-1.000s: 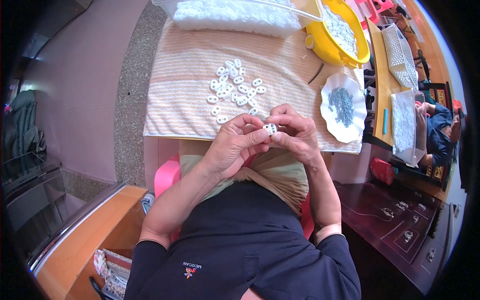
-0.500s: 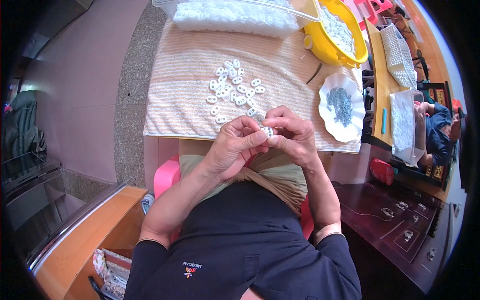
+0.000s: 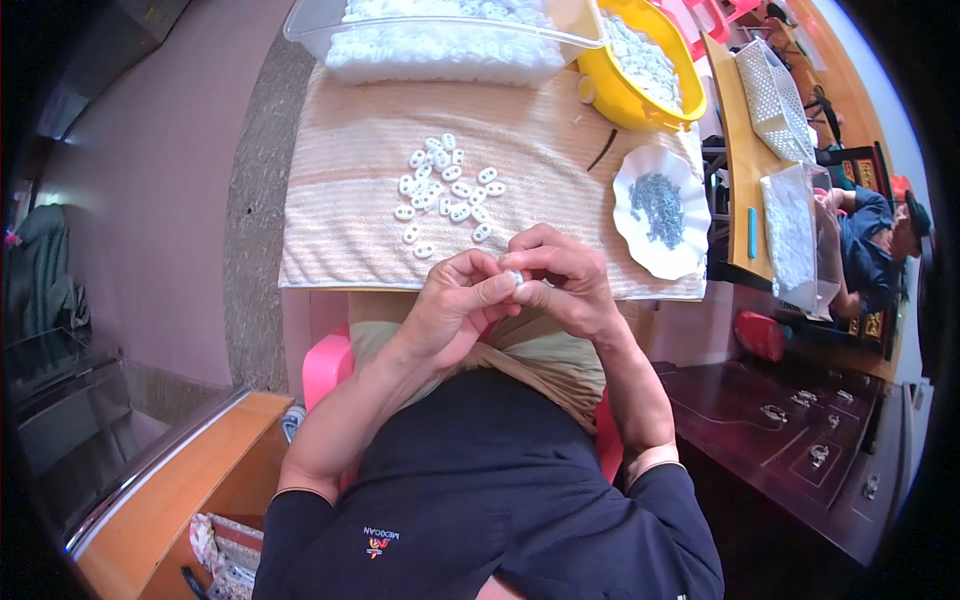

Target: Inspecting and deburring small white plastic hardware components on a workbench.

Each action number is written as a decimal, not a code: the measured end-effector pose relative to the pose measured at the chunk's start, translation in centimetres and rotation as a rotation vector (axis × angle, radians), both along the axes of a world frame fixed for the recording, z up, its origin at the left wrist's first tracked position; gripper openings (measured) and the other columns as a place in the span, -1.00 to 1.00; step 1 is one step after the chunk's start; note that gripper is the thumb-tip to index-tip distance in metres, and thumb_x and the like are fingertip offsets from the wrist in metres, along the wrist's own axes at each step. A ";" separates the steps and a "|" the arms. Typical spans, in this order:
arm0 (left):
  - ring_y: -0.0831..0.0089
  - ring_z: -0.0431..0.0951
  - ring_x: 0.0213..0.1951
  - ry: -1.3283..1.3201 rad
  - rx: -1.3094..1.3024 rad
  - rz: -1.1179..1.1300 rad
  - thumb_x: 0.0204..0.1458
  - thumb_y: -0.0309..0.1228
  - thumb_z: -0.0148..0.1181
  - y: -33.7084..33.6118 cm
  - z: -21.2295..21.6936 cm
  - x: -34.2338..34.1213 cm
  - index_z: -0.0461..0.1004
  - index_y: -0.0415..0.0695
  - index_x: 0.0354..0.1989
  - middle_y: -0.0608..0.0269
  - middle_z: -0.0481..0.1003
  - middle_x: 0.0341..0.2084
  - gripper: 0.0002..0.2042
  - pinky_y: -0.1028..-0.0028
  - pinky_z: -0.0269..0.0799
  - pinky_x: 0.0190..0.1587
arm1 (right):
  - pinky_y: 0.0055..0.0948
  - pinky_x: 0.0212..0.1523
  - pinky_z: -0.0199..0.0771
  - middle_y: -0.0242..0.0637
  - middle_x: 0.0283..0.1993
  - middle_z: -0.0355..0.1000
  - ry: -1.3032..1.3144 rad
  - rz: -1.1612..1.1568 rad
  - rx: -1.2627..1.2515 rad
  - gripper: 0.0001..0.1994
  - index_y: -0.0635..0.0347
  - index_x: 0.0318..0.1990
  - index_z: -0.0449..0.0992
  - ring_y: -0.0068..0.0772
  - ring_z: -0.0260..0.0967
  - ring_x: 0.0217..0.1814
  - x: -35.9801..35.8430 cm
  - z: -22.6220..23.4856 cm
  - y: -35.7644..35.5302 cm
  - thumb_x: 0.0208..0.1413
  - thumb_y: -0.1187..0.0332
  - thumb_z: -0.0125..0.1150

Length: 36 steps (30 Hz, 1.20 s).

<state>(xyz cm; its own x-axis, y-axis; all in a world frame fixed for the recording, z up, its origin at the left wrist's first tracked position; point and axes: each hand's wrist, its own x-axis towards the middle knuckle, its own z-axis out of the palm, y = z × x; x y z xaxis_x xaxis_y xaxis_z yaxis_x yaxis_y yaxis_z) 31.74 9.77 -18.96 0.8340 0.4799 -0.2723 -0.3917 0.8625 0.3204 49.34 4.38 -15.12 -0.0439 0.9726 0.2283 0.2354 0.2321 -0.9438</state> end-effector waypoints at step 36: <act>0.56 0.56 -0.35 0.141 0.114 0.046 0.09 -0.55 0.21 0.1 0.6 0.2 0.50 -0.17 -0.28 0.14 0.56 -0.19 -0.94 0.59 0.55 -0.27 | -0.60 -0.32 0.54 -0.38 -0.38 0.46 -0.338 -0.497 -0.035 -0.82 0.37 -0.14 0.51 -0.65 0.43 -0.37 10.3 7.0 3.8 0.14 0.47 0.24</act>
<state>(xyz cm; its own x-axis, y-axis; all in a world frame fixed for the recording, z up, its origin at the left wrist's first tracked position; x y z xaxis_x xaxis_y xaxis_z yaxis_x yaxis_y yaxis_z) 31.95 9.86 -18.32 0.7680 0.5510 -0.3266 -0.3738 0.7996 0.4700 59.60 8.15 -8.16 0.3534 0.9018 0.2488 0.5963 -0.0123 -0.8026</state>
